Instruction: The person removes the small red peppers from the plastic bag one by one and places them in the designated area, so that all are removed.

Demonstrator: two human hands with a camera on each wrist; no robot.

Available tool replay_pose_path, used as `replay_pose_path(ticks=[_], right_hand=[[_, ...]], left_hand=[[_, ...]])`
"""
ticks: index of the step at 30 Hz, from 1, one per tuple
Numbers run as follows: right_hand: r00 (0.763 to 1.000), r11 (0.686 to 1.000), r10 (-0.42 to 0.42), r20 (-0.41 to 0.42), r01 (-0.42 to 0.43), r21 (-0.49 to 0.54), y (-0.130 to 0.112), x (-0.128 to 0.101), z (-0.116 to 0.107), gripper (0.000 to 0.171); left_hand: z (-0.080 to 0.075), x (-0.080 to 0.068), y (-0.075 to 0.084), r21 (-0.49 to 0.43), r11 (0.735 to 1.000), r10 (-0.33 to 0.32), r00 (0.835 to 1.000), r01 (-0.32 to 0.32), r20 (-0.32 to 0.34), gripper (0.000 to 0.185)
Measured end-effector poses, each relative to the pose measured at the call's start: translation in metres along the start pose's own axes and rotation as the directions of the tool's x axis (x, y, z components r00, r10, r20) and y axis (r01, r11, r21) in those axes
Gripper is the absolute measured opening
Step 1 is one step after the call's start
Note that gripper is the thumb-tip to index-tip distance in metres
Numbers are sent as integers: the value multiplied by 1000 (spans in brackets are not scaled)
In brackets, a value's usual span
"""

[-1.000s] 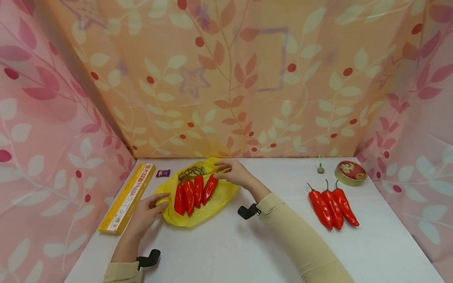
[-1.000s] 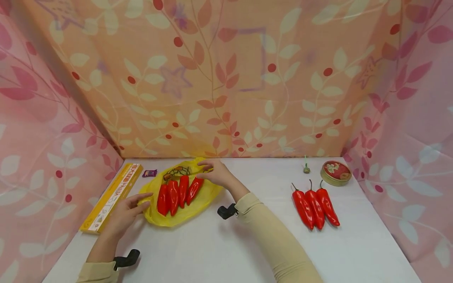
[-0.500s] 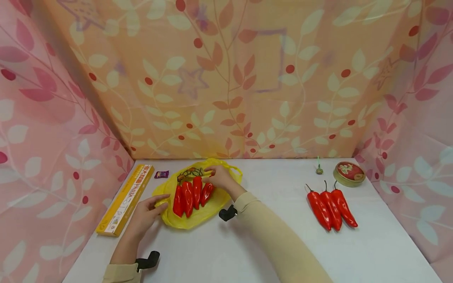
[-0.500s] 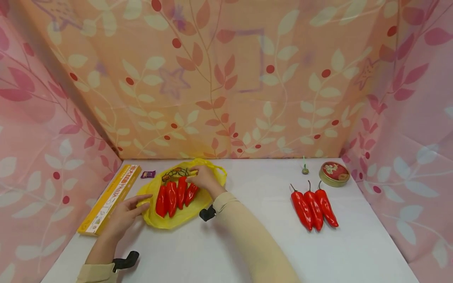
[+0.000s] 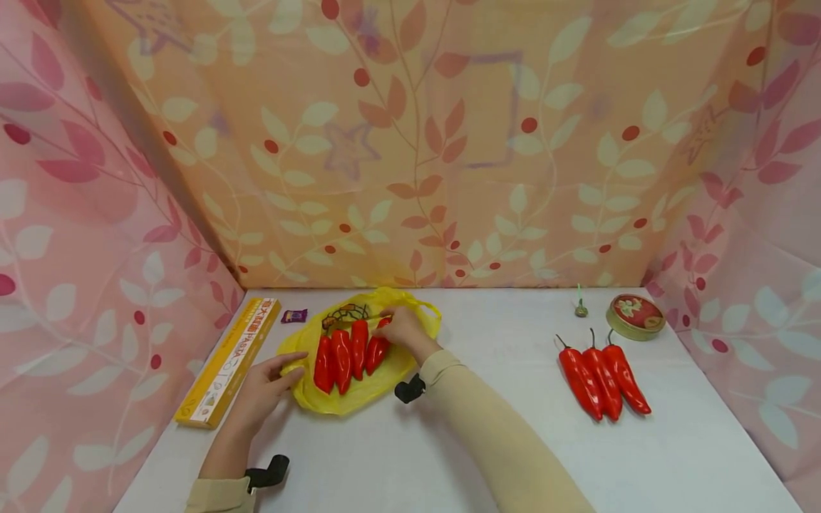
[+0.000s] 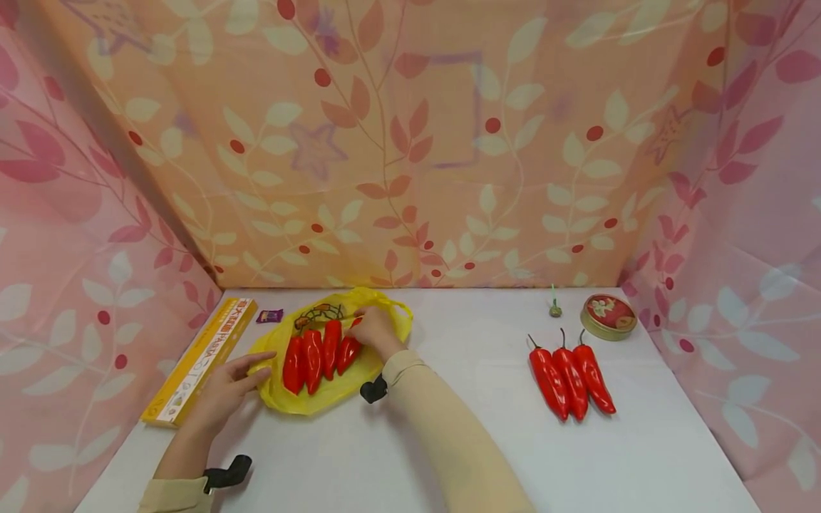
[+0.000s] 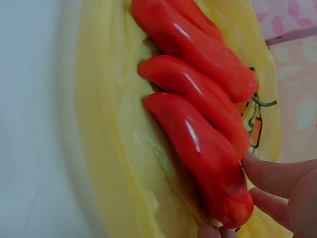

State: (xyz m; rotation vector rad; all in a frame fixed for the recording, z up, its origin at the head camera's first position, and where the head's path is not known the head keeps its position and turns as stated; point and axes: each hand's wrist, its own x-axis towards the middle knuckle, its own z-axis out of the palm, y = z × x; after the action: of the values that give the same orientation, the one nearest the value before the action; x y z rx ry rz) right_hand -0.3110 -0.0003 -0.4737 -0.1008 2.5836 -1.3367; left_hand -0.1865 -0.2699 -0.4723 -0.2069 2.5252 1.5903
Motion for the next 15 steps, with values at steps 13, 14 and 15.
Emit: replay_pose_path(ticks=[13, 14, 15], right_hand=[[999, 993, 10, 46, -16, 120, -11, -10, -4, 46], [998, 989, 10, 68, -20, 148, -12, -12, -5, 45], [996, 985, 10, 88, -26, 173, -13, -13, -5, 45]], left_hand=[[-1, 3, 1, 7, 1000, 3, 1000, -3, -2, 46], [-1, 3, 1, 4, 1000, 1, 1000, -1, -3, 46], [-1, 3, 2, 3, 1000, -1, 1000, 1, -3, 46]])
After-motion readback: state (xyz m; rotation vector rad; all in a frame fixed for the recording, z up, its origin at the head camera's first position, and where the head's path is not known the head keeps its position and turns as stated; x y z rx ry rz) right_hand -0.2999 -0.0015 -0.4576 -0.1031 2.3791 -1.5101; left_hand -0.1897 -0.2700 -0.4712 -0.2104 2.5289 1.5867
